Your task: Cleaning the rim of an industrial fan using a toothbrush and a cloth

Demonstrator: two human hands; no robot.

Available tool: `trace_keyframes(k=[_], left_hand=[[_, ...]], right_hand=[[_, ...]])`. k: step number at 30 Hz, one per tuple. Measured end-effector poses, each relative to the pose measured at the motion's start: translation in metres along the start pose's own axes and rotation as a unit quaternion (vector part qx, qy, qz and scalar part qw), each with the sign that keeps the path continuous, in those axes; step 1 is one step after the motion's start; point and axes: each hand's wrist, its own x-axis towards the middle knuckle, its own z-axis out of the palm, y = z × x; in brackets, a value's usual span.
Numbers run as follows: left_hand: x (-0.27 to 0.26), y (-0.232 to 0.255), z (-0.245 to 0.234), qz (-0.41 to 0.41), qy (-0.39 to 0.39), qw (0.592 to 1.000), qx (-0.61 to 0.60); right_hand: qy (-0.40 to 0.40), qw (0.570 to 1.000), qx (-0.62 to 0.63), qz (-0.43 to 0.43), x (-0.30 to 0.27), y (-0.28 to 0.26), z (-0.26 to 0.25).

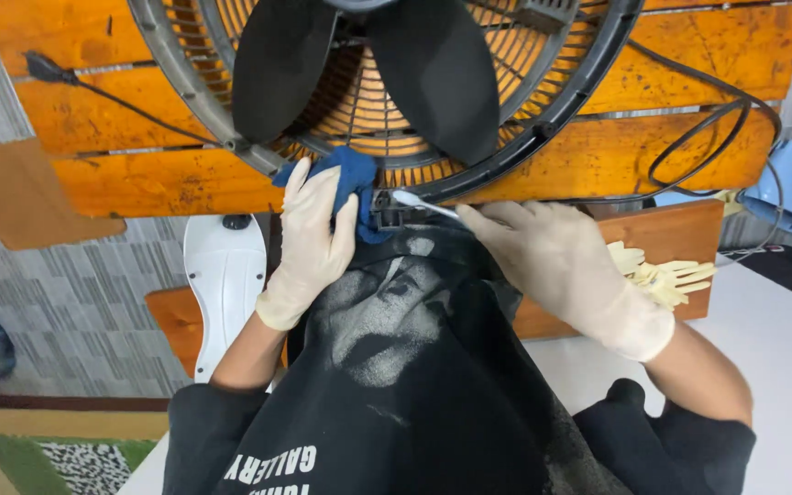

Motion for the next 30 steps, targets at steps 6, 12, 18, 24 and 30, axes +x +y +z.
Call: trace_keyframes(k=[6, 12, 18, 24, 30], left_hand=[[0.007, 0.01, -0.006, -0.004, -0.028, 0.999, 0.025], [0.007, 0.012, -0.003, -0.003, -0.016, 1.0, 0.022], [0.002, 0.006, 0.0, -0.011, -0.029, 0.999, 0.031], [0.01, 0.014, -0.001, -0.021, -0.029, 0.999, 0.036], [0.007, 0.009, -0.001, -0.009, -0.045, 0.998, 0.052]], right_hand=[[-0.152, 0.981, -0.109, -0.053, 0.014, 0.028, -0.007], [-0.071, 0.982, -0.067, -0.162, 0.056, 0.038, -0.004], [-0.128, 0.969, -0.134, -0.166, 0.041, 0.055, -0.011], [-0.039, 0.974, -0.122, -0.186, 0.06, 0.039, -0.004], [-0.037, 0.978, -0.102, -0.179, 0.068, 0.048, -0.018]])
